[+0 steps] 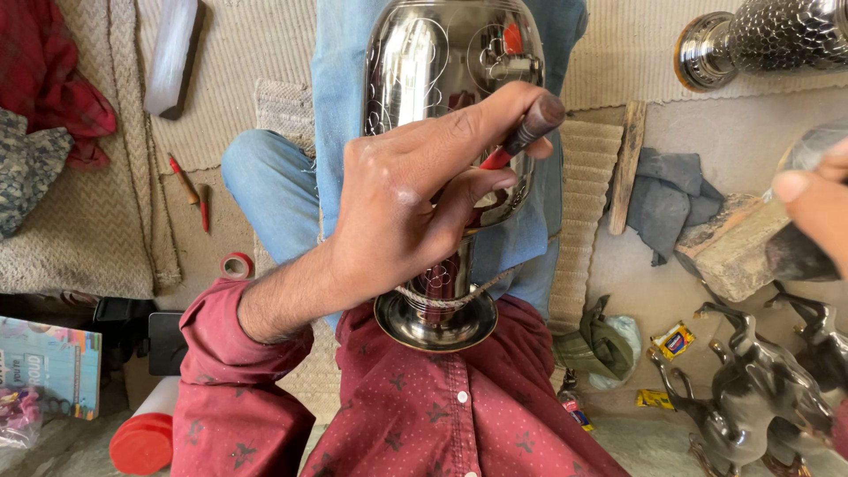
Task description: The person sits on the floor with a brass vase-like vessel held between their legs and embosses decorative floral patterns into its surface. They hold a punch against the metal and repeatedly strike it with a wooden mallet, repositioning the punch to work pattern details around the vessel body.
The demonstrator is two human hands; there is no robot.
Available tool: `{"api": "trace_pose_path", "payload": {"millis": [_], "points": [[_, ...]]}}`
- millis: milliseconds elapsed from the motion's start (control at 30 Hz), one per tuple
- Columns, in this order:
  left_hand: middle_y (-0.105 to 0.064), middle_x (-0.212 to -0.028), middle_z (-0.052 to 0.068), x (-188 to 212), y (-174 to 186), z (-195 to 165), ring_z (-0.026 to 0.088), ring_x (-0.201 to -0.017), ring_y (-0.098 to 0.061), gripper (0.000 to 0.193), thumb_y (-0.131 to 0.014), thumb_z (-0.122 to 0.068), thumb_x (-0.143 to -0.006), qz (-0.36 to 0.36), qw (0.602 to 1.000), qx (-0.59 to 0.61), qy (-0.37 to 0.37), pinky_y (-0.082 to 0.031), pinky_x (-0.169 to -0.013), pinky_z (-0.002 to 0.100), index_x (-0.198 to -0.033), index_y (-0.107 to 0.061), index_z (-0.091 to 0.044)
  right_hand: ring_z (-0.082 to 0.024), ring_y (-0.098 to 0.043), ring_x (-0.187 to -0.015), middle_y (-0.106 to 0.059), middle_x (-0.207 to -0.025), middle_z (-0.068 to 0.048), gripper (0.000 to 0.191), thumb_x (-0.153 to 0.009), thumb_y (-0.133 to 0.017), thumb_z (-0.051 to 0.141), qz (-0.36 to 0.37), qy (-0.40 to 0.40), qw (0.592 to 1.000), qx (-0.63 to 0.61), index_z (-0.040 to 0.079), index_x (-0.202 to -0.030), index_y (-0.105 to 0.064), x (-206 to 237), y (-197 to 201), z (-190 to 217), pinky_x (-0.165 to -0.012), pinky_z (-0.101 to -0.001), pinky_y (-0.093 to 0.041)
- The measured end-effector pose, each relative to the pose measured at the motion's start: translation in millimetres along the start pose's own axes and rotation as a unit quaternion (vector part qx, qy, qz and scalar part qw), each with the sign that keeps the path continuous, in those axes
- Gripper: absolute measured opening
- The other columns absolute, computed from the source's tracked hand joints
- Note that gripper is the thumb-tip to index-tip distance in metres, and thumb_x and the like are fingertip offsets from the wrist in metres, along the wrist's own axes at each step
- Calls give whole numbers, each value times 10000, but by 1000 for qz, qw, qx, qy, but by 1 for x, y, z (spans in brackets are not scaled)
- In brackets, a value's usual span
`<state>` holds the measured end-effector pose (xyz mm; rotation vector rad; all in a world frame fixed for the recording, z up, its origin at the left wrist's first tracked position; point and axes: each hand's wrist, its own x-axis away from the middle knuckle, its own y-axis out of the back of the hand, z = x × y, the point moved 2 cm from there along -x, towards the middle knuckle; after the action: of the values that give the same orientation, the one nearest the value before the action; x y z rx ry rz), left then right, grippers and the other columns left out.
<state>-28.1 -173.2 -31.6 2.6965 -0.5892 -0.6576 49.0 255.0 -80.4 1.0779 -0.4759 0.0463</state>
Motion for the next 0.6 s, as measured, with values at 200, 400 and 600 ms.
{"api": "trace_pose_path", "payload": {"millis": [200,400,600], "points": [[-730,-1117,71,7,8,-1,238,-967,-745,520,-709,98,-930,-41,999,-26,10,-579,-816,291,-1387,-529,-75,-248,-675,-864,-684,-1021,-238,141,-1096,-638,129,-26,96,995,34,-11,-1101,-622,-10,-3,46,-802,-404,-562],[-740,-1153,95,13,11,2,133,-914,-772,457,-681,116,-999,-119,990,14,79,-612,-761,226,-1400,-498,-6,-243,-671,-853,-681,-1014,-230,140,-1083,-647,118,-27,108,993,40,-15,-1116,-619,-27,11,85,-793,-397,-558],[-729,-1111,118,18,8,4,65,-751,-649,466,-707,125,-1072,-217,971,43,91,-567,-686,181,-1428,-427,17,-237,-667,-843,-678,-1008,-222,146,-1071,-657,108,-15,103,994,42,-19,-1131,-617,-34,17,101,-784,-389,-555]]}}
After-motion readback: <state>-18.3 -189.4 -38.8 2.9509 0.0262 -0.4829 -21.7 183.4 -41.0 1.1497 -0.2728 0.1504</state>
